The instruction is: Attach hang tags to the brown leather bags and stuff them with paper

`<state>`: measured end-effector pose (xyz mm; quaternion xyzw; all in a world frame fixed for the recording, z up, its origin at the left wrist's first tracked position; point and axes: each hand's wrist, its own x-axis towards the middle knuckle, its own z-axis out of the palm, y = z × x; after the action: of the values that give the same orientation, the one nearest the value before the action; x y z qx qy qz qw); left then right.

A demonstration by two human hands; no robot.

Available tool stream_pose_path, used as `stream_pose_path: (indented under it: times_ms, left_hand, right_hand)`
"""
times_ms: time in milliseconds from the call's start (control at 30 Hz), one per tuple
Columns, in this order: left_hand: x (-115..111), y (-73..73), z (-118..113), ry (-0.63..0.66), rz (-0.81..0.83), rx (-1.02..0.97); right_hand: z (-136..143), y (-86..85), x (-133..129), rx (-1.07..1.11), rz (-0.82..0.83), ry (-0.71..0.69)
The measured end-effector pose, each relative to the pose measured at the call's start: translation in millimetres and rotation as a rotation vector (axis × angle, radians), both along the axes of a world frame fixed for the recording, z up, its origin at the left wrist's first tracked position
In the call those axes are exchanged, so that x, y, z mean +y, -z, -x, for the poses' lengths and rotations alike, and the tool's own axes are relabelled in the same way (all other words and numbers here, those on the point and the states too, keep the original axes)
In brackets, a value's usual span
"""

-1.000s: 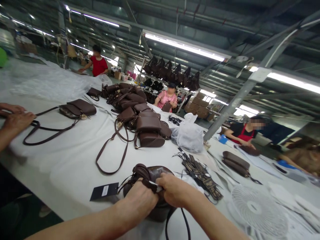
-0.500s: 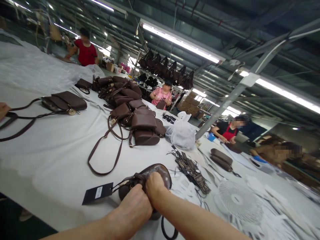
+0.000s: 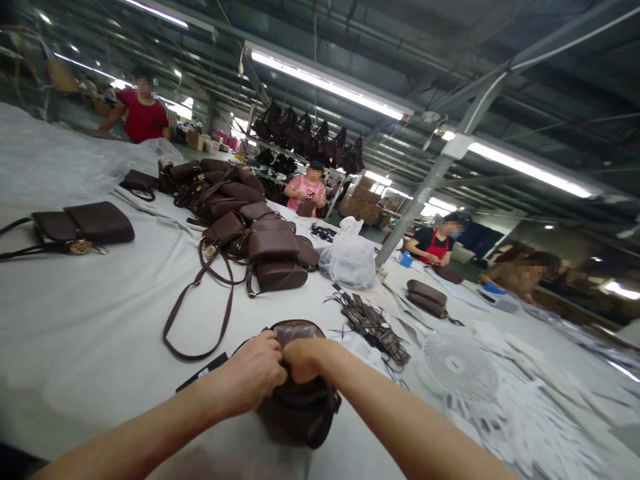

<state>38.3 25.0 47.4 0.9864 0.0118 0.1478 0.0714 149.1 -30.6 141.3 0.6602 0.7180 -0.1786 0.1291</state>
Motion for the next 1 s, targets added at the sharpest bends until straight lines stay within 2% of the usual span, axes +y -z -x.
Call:
stream_pose_path:
  times_ms: [67, 167, 233, 333, 400, 467, 567, 633, 700, 767, 833, 900, 1000]
  left_hand:
    - [1, -13.2, 2, 0.025, -0.029, 0.072]
    - [1, -41.8, 6, 0.075, -0.016, 0.16]
    - [4, -60.7, 8, 0.122, 0.117, 0.172]
    - [8, -78.1, 3, 0.173, 0.365, 0.161]
    - [9, -80.4, -3, 0.168, 0.455, 0.115]
    - [8, -76.6, -10, 0.157, 0.487, 0.051]
    - [4, -65.6, -17, 0.141, 0.457, 0.006]
    - [2, -58.4, -20, 0.077, 0.409, -0.001]
    - [-1, -53.2, -20, -0.035, 0.354, -0.039]
    - [-3, -50.3, -19, -0.151, 0.278, -0.093]
    - [-6, -49.5, -16, -0.261, 0.198, -0.109]
    - [-10, -49.9, -14, -0.358, 0.151, -0.077]
    - [-15, -51.5, -14, -0.45, 0.14, -0.027]
  right_hand:
    - [-1, -24.9, -17, -0.059, -0.03, 0.018]
    - [-3, -48.1, -54, -0.172, -0.151, 0.2]
    - [-6, -45.1, -78, -0.206, -0.162, 0.315]
    - [-16, -24.5, -99, -0.192, -0.211, 0.417]
    - [-24, -14.0, -104, -0.054, -0.334, 0.467]
    - [-29, -11.0, -101, 0.257, -0.445, 0.471]
    - [-32, -12.5, -91, 0.767, -0.481, 0.434]
    - [-31, -10.8, -81, 0.985, -0.483, 0.405]
    - [-30, -6.1, -74, 1.075, -0.508, 0.371]
    - [-31, 0.3, -73, 0.998, -0.57, 0.335]
    - [-34, 7.7, -81, 0.776, -0.662, 0.337]
    - [-37, 16.5, -97, 0.53, -0.711, 0.397]
    - [-44, 32.3, -126, 0.191, -0.697, 0.529]
